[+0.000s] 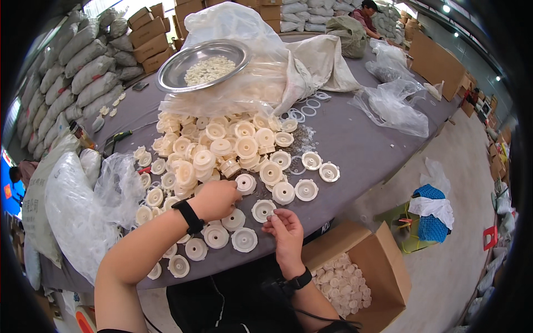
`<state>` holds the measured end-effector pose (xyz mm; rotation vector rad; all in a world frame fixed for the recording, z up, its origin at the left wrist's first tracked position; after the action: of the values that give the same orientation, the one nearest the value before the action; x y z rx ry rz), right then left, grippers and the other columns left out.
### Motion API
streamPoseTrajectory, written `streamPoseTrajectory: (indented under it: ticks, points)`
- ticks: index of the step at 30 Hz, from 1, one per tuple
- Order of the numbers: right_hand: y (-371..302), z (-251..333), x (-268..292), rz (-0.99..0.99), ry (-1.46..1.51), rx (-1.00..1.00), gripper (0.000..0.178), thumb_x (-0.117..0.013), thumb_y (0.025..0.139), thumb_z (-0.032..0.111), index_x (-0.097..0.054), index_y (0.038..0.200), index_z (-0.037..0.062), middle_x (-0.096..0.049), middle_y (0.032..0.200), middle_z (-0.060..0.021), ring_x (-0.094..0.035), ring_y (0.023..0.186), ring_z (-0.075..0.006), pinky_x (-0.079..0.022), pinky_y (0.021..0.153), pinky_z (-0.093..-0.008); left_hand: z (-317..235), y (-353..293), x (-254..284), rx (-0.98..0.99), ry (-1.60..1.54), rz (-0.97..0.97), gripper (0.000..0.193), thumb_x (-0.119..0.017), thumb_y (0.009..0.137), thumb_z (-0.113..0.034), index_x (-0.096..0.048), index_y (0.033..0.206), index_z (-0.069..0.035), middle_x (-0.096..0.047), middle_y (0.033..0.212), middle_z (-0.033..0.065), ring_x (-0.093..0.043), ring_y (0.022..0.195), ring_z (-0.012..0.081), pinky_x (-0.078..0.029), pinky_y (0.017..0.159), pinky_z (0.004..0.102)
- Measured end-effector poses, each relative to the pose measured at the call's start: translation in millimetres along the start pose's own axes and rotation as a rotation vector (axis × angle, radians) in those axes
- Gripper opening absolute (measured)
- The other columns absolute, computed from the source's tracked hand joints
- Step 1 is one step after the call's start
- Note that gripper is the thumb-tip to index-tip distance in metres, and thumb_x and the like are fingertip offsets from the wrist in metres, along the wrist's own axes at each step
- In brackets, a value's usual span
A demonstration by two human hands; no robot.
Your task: Manually assemble white plastic circular components by inserting a smaller part into a larger ring structure.
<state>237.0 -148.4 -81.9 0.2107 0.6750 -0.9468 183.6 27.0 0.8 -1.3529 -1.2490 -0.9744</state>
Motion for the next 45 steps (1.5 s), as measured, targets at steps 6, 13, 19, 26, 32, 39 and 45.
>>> streamPoseTrajectory:
  ticks: [6, 13, 19, 26, 32, 39, 45]
  points:
    - [-0.5, 0.3, -0.6, 0.019, -0.006, 0.005, 0.014, -0.057, 0.087, 0.007, -0.053, 0.099, 0.0012, -0.061, 0.084, -0.0074, -0.060, 0.072, -0.0133, -0.052, 0.066, -0.0267, 5.6, 1.2, -10.8, -0.063, 0.089, -0.037, 0.017, -0.066, 0.066, -0.016, -0.067, 0.082, -0.013, -0.056, 0.080, 0.0065, -0.057, 0.079, 0.0255, -0.047, 0.068, 0.0376]
    - [-1.5, 2.3, 0.4, 0.021, 0.026, -0.003, 0.015, -0.057, 0.087, 0.008, -0.054, 0.100, 0.0006, -0.062, 0.086, -0.0092, -0.062, 0.072, -0.0144, -0.052, 0.066, -0.0269, -3.6, -3.8, -3.1, -0.035, -0.275, -0.258, 0.012, -0.066, 0.069, -0.014, -0.064, 0.080, -0.012, -0.055, 0.081, 0.0053, -0.057, 0.076, 0.0242, -0.046, 0.066, 0.0354]
    - [4.5, 6.7, -18.5, 0.142, -0.110, -0.086, 0.018, -0.058, 0.086, 0.010, -0.055, 0.100, -0.0015, -0.063, 0.087, -0.0112, -0.063, 0.072, -0.0163, -0.053, 0.065, -0.0270, -1.2, -8.8, -11.0, -0.175, -0.386, -0.399, 0.012, -0.064, 0.072, -0.013, -0.061, 0.082, -0.009, -0.056, 0.085, 0.0043, -0.056, 0.074, 0.0217, -0.046, 0.064, 0.0311]
    - [11.0, 6.8, -28.7, 0.159, -0.042, -0.135, 0.019, -0.057, 0.087, 0.010, -0.054, 0.101, -0.0015, -0.062, 0.087, -0.0122, -0.063, 0.073, -0.0179, -0.053, 0.066, -0.0261, 1.1, -15.3, -2.4, 0.045, -0.855, -0.303, 0.014, -0.064, 0.072, -0.007, -0.059, 0.085, -0.006, -0.061, 0.090, -0.0005, -0.050, 0.064, 0.0035, -0.040, 0.055, 0.0199]
    - [10.2, 9.3, -30.8, 0.158, -0.041, -0.115, 0.018, -0.056, 0.087, 0.010, -0.055, 0.102, -0.0010, -0.063, 0.088, -0.0124, -0.063, 0.074, -0.0179, -0.053, 0.066, -0.0266, 0.9, -21.3, -0.1, 0.134, -0.849, -0.312, 0.015, -0.065, 0.075, -0.007, -0.061, 0.089, -0.004, -0.061, 0.082, -0.0013, -0.050, 0.061, 0.0034, -0.041, 0.055, 0.0198]
    - [7.8, 8.6, -31.1, 0.257, 0.039, -0.180, 0.018, -0.057, 0.087, 0.009, -0.055, 0.101, -0.0012, -0.063, 0.089, -0.0113, -0.064, 0.075, -0.0171, -0.053, 0.067, -0.0258, -10.1, -26.4, 2.0, -0.034, -1.031, -0.180, 0.017, -0.062, 0.081, -0.002, -0.061, 0.098, -0.001, -0.062, 0.092, 0.0036, -0.058, 0.084, 0.0100, -0.048, 0.075, 0.0234]
    - [6.8, 3.6, -21.8, 0.227, 0.028, -0.143, 0.016, -0.056, 0.087, 0.007, -0.055, 0.101, -0.0004, -0.063, 0.087, -0.0124, -0.063, 0.074, -0.0191, -0.053, 0.066, -0.0285, -29.8, -20.5, -0.3, 0.084, -1.216, -0.199, 0.029, -0.057, 0.083, -0.002, -0.055, 0.112, -0.003, -0.063, 0.102, 0.0076, -0.059, 0.090, 0.0116, -0.049, 0.076, 0.0261]
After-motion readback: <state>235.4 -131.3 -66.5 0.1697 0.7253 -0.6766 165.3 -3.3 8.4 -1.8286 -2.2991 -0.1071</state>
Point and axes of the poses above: each hand's wrist, its own y-axis towards the middle knuckle, its own x-axis out of the back of the hand, z = x × y, the point moved 2 cm from there along y, towards the middle knuckle
